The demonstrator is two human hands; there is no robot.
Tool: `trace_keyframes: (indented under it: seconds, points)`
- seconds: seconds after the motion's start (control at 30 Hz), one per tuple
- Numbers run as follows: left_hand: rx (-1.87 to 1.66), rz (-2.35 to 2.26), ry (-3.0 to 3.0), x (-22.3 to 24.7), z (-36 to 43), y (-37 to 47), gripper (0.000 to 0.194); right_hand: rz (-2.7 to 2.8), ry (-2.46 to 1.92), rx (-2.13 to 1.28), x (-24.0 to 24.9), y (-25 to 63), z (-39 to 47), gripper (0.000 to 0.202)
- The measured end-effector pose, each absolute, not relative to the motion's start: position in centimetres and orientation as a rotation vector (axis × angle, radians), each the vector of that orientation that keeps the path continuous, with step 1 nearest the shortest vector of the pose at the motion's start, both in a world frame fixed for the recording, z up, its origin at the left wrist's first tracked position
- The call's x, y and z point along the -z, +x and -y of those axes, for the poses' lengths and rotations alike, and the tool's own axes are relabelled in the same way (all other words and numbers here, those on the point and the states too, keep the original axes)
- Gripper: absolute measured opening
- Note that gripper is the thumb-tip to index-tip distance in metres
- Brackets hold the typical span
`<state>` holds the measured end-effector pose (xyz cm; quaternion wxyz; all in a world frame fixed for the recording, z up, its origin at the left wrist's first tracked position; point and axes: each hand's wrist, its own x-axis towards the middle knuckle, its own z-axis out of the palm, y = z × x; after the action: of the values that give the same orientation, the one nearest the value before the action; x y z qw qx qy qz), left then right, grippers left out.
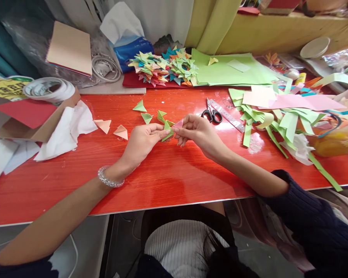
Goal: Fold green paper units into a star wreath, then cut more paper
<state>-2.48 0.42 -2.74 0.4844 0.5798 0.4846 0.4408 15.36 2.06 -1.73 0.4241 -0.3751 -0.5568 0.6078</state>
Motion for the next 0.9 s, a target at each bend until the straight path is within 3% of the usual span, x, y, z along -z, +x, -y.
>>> trace_keyframes:
  seconds: [0.53,0.77,0.83,0.9]
  points:
    - [-1.047,-1.1,1.327,1.9,0.0,-2.1,0.021,1.525,-0.873,-1.663,1.4,15.4,-2.2,0.041]
    - [-1.747,-0.976,1.254,-1.4,-2.4,-5.4,0.018,1.826,-0.932,-1.182,-1.4,13.1,-4.8,0.016]
    - [-1.883,-1.026,1.258,-2.2,-3.0,-6.9,0.02,2.11,-0.94,-1.075,-1.1,10.0,-5.5,0.02]
    - [-1.903,-1.122,1.296,-2.5,-3.4,-8.2,0.021,2.387,-0.9,-0.745,-0.2,6.3,-5.9,0.033]
